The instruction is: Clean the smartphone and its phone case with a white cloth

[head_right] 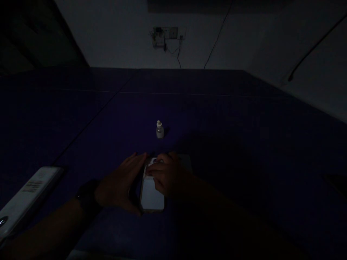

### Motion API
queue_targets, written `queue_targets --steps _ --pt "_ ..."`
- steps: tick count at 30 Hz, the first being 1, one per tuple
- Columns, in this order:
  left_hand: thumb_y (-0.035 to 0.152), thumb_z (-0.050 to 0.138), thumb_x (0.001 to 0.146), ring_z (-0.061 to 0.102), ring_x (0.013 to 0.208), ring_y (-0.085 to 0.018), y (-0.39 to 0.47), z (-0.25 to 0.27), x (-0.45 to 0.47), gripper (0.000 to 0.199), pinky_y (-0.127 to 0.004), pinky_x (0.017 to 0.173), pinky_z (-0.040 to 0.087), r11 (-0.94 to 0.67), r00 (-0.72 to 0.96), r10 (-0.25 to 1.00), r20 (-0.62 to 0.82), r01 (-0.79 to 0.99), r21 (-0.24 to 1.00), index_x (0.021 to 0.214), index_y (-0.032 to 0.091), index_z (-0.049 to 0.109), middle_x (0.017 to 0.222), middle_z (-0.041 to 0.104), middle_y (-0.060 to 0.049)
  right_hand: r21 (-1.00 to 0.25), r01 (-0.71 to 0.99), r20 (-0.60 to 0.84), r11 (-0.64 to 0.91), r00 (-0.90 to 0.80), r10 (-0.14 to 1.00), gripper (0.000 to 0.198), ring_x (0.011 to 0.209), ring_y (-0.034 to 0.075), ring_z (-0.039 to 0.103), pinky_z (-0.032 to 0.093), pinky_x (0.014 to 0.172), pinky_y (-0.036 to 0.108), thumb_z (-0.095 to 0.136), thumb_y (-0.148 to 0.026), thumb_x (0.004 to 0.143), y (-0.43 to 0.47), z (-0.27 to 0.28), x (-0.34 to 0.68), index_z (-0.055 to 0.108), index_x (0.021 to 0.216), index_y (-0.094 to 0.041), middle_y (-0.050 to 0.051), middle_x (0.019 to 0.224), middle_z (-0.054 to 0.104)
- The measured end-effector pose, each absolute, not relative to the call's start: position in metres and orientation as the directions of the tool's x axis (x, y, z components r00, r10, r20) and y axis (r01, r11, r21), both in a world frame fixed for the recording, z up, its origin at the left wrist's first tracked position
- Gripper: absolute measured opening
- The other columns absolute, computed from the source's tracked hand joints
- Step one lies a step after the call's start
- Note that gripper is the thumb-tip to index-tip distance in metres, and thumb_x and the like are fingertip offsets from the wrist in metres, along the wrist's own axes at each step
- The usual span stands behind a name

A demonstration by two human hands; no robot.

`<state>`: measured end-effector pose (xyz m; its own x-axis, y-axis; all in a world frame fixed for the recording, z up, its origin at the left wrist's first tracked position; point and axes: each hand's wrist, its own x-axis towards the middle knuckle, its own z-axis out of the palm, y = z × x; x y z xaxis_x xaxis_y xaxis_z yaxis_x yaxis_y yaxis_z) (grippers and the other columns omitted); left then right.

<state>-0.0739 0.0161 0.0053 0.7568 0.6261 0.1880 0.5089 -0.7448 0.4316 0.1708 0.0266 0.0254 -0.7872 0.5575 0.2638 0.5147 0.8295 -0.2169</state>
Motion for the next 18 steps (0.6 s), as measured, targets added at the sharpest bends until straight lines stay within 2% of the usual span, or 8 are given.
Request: queue_targets --steps 6,9,14,18 --pt "0.089 0.071 0.056 0.030 0.145 -0.050 0.0159 0.0055 -0.0739 0.153 -0.073 0.117 0.016 -0.740 0.756 0.628 0.183 0.508 0.440 0.159 0.016 -0.016 0.162 0.023 -0.029 -0.175 0.579 0.293 0.797 -0.742 0.603 0.037 0.108 0.027 0.054 0.034 0.087 0.042 0.060 -0.012 0.091 0.0243 0.0220 0.1666 0.067 0.126 -0.023 0.004 0.132 0.068" --pt "0.088 0.070 0.058 0.029 0.146 -0.050 0.0156 0.0061 -0.0740 0.150 -0.071 0.118 0.015 -0.740 0.755 0.629 0.185 0.509 0.441 0.159 0.015 -0.014 0.163 0.022 -0.029 -0.202 0.522 0.275 0.829 -0.782 0.559 0.032 0.110 0.026 0.054 0.035 0.088 0.042 0.062 -0.014 0.090 0.0225 0.0217 0.1650 0.070 0.120 -0.023 0.002 0.127 0.071" --pt "0.091 0.067 0.056 0.032 0.145 -0.050 0.0167 0.0063 -0.0739 0.152 -0.072 0.117 0.018 -0.753 0.763 0.618 0.190 0.505 0.421 0.158 0.017 -0.018 0.162 0.023 -0.029 -0.175 0.598 0.312 0.782 -0.720 0.620 0.031 0.104 0.026 0.055 0.036 0.085 0.043 0.056 -0.012 0.094 0.0228 0.0217 0.1640 0.071 0.119 -0.022 0.004 0.127 0.071" --pt "0.092 0.067 0.057 0.032 0.145 -0.050 0.0170 0.0049 -0.0736 0.152 -0.071 0.118 0.018 -0.756 0.757 0.621 0.202 0.510 0.410 0.158 0.017 -0.018 0.162 0.024 -0.029 -0.233 0.513 0.305 0.826 -0.768 0.563 0.029 0.106 0.025 0.056 0.036 0.086 0.041 0.057 -0.014 0.091 0.0235 0.0284 0.1686 0.071 0.116 -0.020 0.004 0.120 0.074"
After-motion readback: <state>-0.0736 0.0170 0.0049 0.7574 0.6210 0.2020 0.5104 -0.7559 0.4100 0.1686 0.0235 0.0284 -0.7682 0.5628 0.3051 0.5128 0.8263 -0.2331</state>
